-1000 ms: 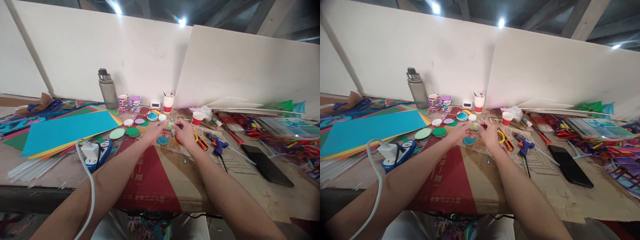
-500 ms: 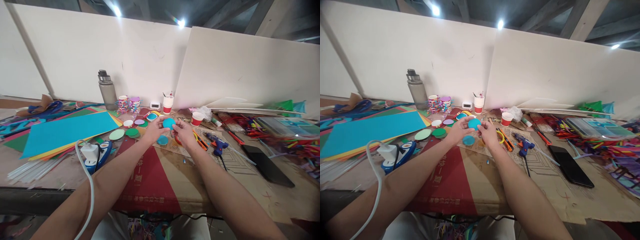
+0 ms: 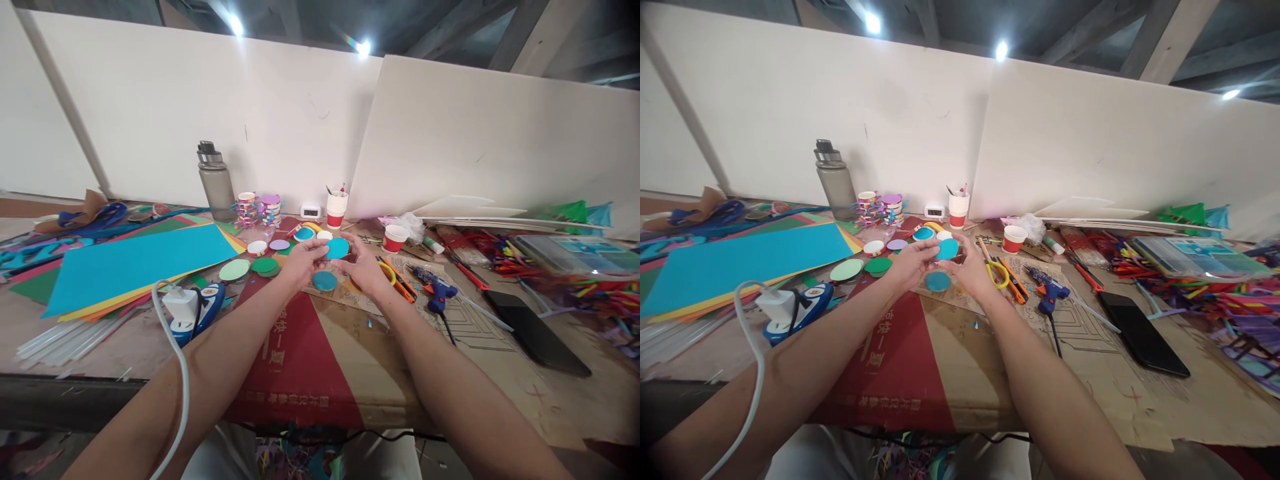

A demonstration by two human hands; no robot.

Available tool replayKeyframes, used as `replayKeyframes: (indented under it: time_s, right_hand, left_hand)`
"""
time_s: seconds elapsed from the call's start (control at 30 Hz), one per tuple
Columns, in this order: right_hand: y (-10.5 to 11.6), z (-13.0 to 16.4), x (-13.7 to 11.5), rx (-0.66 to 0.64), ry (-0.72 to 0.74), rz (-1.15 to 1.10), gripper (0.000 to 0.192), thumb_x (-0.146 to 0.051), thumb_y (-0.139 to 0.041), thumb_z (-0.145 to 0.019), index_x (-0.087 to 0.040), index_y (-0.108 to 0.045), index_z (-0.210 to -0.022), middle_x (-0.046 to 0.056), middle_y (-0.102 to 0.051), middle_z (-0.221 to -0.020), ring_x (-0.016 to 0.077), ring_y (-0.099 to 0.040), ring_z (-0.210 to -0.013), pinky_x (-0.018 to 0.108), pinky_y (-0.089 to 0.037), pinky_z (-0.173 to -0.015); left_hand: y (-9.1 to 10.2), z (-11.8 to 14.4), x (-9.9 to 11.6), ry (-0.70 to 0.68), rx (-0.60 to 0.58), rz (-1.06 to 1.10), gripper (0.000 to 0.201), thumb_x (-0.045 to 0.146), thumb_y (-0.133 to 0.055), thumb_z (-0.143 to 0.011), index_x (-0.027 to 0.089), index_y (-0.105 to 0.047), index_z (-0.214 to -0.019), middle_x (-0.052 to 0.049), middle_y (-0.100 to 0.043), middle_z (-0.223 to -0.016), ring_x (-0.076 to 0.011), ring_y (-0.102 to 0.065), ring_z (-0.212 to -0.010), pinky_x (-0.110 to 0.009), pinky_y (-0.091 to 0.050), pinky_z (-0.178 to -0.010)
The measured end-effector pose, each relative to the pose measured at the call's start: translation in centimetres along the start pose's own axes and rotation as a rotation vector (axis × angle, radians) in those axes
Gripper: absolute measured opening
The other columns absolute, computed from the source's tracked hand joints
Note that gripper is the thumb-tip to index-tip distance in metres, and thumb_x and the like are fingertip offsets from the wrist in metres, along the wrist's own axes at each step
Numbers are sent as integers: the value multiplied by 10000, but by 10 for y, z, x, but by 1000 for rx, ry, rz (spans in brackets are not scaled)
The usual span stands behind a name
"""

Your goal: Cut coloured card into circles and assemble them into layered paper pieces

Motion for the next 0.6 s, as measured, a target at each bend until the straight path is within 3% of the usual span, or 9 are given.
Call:
replayKeyframes:
  time_s: [0.13,0.37,0.47,0.6]
  right_hand:
    - [5,0,-3,69,72,154,617,-425,-771,-628,-204,-582,-1173,36,-650,-983,149,-560,-744,279,-492,-607]
    - [13,2,7,142,-68,165,516,-641,-660,-720,-180,-607,-946,9,-605,-715,137,-548,-598,274,-486,-538]
    - [17,3,10,149,-119,149,566,-759,-539,-760,-195,-573,-785,31,-611,-685,142,-563,-563,266,-466,-493]
    - [19,4,18,108,-188,234,647,-813,-391,-805,-204,-532,-637,46,-584,-559,133,-508,-440,269,-411,-431]
  left_hand:
    - [-4,-1,-2,15,-50,2,291,140,-818,-649,91,-673,-896,-12,-633,-663,-69,-528,-507,-207,-400,-480]
    - [-16,3,-4,12,-218,14,420,422,-800,-712,102,-678,-957,-81,-700,-849,-143,-658,-753,-258,-505,-677]
    - [-21,6,-2,-51,-280,-132,451,465,-810,-675,119,-678,-931,-63,-699,-811,-139,-640,-725,-252,-489,-658]
    - [-18,8,7,-174,-207,-458,381,496,-745,-716,141,-610,-692,8,-604,-595,-73,-489,-495,-215,-362,-505]
Point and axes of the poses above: each hand's wrist, its own z-axis away from the middle knuckle, its own y-axis out of the back of the hand, x = y × z, the point moved 8 cm from there along -z, towards the middle knuckle
